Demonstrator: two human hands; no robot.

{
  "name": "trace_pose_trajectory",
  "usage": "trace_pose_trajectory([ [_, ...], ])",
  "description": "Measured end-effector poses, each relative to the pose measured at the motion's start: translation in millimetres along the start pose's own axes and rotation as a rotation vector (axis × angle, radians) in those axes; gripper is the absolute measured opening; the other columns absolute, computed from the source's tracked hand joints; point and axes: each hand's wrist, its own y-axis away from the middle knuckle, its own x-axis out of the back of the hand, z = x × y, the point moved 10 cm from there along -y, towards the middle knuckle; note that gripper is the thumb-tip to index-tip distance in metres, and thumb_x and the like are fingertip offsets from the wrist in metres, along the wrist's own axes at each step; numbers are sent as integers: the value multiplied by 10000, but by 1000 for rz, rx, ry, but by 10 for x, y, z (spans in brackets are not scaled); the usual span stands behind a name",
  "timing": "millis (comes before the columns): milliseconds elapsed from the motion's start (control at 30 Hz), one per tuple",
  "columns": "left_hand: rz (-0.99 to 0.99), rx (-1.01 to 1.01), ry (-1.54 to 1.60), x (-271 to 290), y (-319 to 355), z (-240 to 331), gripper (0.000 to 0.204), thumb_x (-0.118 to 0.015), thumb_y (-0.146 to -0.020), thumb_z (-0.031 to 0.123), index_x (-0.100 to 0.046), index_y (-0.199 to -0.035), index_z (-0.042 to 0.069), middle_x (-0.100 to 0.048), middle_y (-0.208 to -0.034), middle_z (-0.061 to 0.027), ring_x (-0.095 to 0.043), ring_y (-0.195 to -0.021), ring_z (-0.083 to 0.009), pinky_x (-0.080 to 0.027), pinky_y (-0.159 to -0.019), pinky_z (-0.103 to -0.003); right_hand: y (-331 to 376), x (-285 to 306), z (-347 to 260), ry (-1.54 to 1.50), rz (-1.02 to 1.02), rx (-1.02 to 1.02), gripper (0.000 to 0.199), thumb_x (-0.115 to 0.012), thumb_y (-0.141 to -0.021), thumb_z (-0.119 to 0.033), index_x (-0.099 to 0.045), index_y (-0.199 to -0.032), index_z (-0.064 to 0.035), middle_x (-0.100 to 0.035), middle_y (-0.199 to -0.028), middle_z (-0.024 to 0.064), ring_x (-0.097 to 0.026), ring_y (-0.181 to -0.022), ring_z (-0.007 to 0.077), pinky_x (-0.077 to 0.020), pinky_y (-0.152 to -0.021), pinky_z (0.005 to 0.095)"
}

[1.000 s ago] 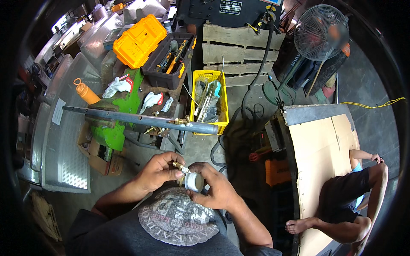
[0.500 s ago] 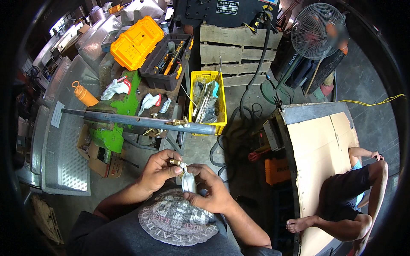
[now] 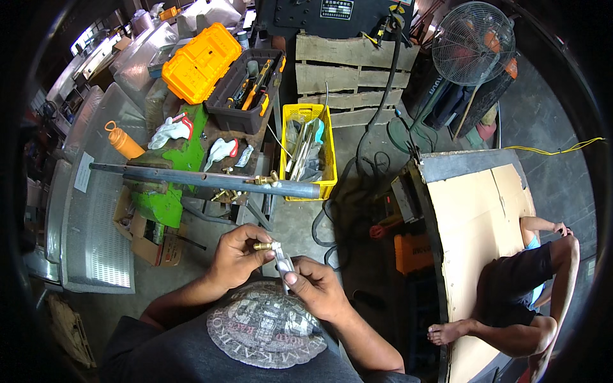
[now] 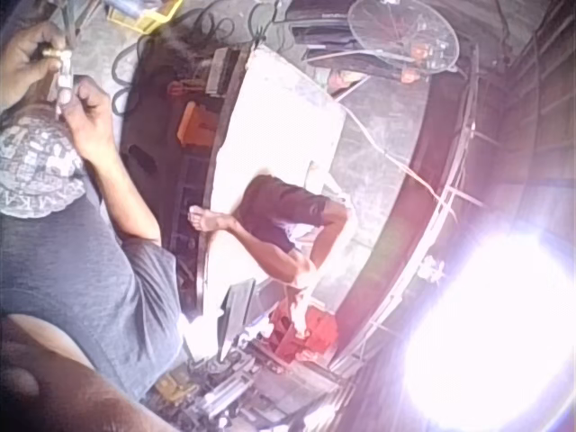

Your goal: The person wraps white tape around a brass fitting and screws it into a metal pipe. They then use a screwdriver to tighten a screw on the pipe and continue attaching fittings.

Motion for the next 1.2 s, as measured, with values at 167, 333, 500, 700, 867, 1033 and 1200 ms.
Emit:
trace_pose_trajectory([
  [167, -85, -197, -211, -93, -18, 262, 228, -798, -806, -19, -667, -987, 24, -688, -968, -70, -678, -923, -149, -540, -805, -283, 78, -98, -32, -184, -116, -68, 534, -530, -1034, -480, -681, -1088, 30, -665, -985, 62, -605, -888, 132, -495, -744, 265],
  [333, -174, -212, -274, -190, -5, 316, 243, -811, -769, -28, -694, -974, 31, -695, -955, -78, -696, -902, -195, -546, -796, -318, 200, -102, 72, -456, -117, -246, 748, -405, -1027, -610, -533, -1353, 51, -692, -1145, 152, -654, -967, 194, -556, -761, 310],
  [500, -255, -208, -280, -281, -5, 362, 212, -813, -771, -4, -709, -951, 33, -689, -931, -75, -698, -888, -209, -544, -783, -322, 218, -5, -33, -778, -31, -266, 880, -580, -908, -683, -523, -1309, 98, -675, -1038, 183, -694, -906, 282, -621, -766, 432],
  [700, -284, -164, -388, -320, -11, 364, 197, -805, -790, 35, -718, -967, 36, -683, -922, -76, -697, -880, -219, -543, -777, -327, 125, -2, -62, -762, 16, -125, 313, -688, -952, -103, -608, -1206, 59, -675, -956, 155, -705, -808, 225, -623, -700, 346],
  [867, -328, -150, -411, -348, 21, 336, 227, -795, -794, 39, -726, -1010, 34, -686, -937, -80, -700, -894, -230, -549, -790, -337, 65, 31, -5, -702, 46, -186, 233, -607, -1012, -145, -577, -1180, 12, -664, -834, 116, -692, -685, 206, -609, -628, 322],
  [1033, -357, -198, -456, -388, 39, 366, 279, -785, -783, 21, -732, -1056, 45, -691, -967, -86, -700, -921, -242, -555, -811, -350, 33, 50, 2, -630, 82, -264, 237, -502, -1069, -254, -545, -1117, -26, -655, -807, 131, -680, -636, 225, -579, -590, 316],
  [1200, -372, -213, -483, -378, 51, 366, 263, -777, -796, 42, -737, -1056, 61, -694, -981, -91, -697, -924, -251, -556, -810, -356, -24, 56, 37, -607, 35, -218, 246, -509, -1071, -265, -571, -1075, -27, -653, -788, 110, -617, -575, 178, -503, -529, 275],
])
